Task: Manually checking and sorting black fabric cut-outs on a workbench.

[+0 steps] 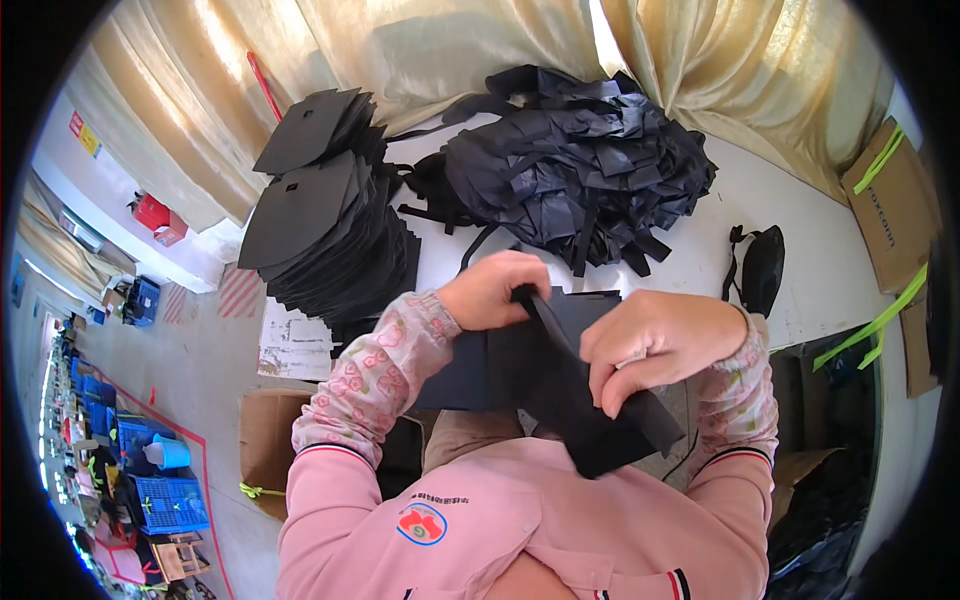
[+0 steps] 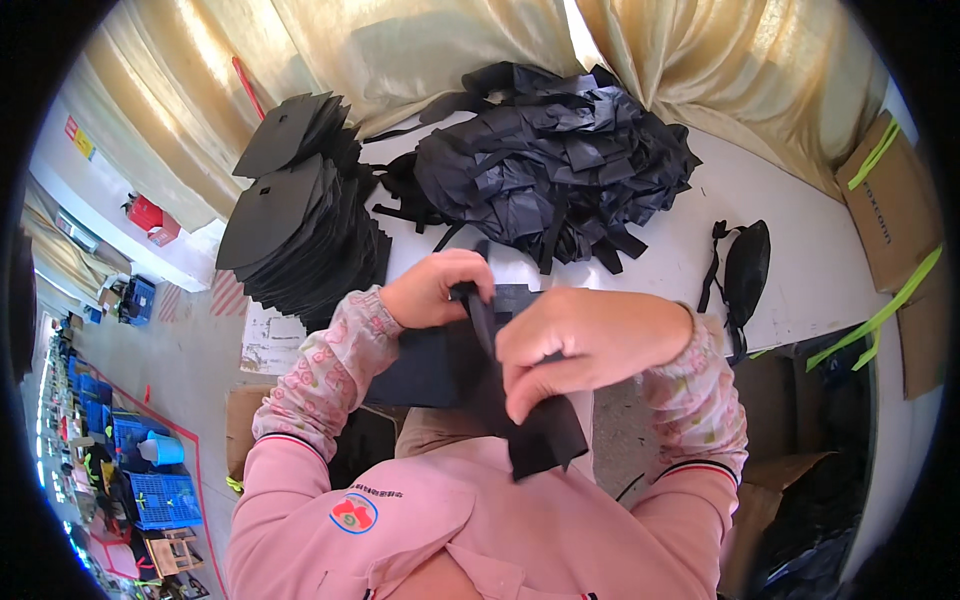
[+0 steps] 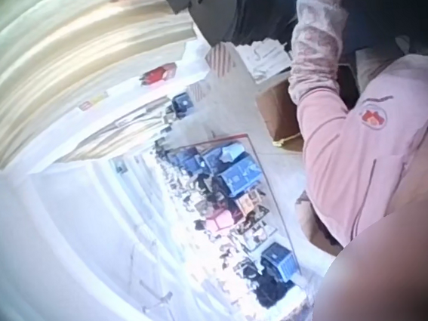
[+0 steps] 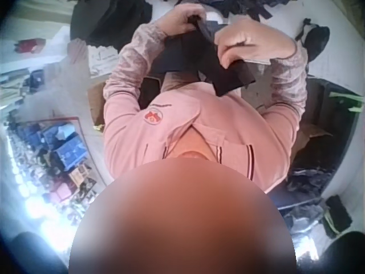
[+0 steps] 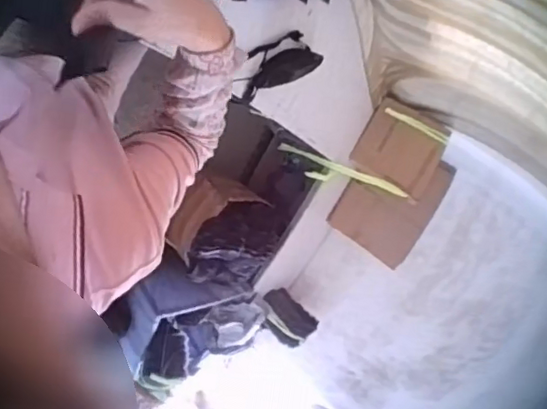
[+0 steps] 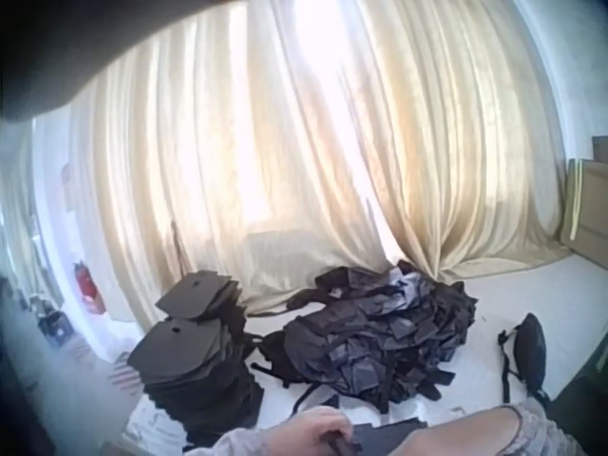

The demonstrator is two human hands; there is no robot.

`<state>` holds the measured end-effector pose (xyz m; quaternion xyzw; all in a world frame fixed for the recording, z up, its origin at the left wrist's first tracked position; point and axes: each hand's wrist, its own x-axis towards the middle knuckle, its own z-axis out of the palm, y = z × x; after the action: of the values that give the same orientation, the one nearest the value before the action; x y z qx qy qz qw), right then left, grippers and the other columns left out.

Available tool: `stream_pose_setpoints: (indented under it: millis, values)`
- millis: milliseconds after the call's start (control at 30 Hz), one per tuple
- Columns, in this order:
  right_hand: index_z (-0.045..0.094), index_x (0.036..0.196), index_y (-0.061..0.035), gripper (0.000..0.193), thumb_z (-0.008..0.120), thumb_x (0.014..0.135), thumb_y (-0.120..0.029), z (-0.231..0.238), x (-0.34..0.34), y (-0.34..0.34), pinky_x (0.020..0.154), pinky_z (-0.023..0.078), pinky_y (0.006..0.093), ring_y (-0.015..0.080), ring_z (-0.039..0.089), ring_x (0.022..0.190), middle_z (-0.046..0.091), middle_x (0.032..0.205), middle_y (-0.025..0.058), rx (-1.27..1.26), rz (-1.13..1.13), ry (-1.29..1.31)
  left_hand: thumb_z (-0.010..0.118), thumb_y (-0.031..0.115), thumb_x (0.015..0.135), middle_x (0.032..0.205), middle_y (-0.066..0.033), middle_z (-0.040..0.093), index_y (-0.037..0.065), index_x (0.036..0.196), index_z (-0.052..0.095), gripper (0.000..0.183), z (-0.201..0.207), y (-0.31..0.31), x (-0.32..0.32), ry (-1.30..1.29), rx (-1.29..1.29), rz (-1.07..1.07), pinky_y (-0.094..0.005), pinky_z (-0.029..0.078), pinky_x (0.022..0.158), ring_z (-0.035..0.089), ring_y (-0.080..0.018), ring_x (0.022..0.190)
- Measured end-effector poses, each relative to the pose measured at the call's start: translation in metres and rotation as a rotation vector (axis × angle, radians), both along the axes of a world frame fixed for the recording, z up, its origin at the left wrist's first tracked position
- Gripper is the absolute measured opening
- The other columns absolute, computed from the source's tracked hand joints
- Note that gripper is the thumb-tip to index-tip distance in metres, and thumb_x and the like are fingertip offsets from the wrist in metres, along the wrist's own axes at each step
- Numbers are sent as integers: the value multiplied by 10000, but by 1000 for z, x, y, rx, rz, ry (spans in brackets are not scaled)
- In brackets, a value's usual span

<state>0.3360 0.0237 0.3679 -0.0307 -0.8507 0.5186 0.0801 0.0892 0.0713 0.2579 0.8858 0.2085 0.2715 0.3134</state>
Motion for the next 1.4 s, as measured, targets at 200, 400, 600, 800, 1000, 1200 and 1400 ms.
stream_pose_setpoints:
  millis: [200,400,600,800,1000,1200,1400]
  values:
    - [674,940,-66,140,698,821,3,-10,32,-22,638,473,314,240,622,739,637,824,54,138,-186,-66,690,-72,534,809,-49,585,67,833,558,355,-1,0,-36,126,316,319,-356,443,760,586,-260,811]
    - [648,969,-82,195,644,824,48,6,53,-41,647,472,324,267,617,775,624,857,53,109,-199,-114,693,-22,573,848,-48,612,89,892,585,354,0,-12,-92,204,400,555,-365,440,813,609,-273,861]
    - [651,979,-81,223,627,805,57,-8,71,-48,649,478,332,263,628,765,647,864,48,44,-255,-153,684,-26,602,819,-51,622,69,862,634,281,16,-67,-179,366,177,640,-351,451,804,608,-259,840]
    - [649,957,-48,161,596,822,22,-65,63,-39,661,493,311,224,630,739,658,851,66,-19,-304,-251,760,55,727,765,-76,657,13,892,694,183,26,-118,-243,611,-475,789,-320,480,738,613,-179,752]
    - [647,941,-33,127,581,833,-23,-113,44,-9,613,455,284,138,574,668,636,768,58,-194,-252,-382,782,148,771,724,-82,650,4,910,698,217,10,-116,-270,706,-671,614,-320,479,683,581,-159,699]
    - [636,878,-50,200,536,727,35,-202,45,37,679,488,374,278,622,750,642,800,123,372,-608,-413,794,225,765,714,-124,633,1,865,676,272,-61,-58,-260,814,-592,734,-330,468,663,573,-191,674]
    - [625,925,-72,199,602,737,-14,-232,28,43,859,474,420,316,591,996,619,1024,122,786,-829,-407,792,212,748,803,-168,674,-8,870,676,277,-126,-32,-256,703,-434,860,-381,488,702,647,-297,761]
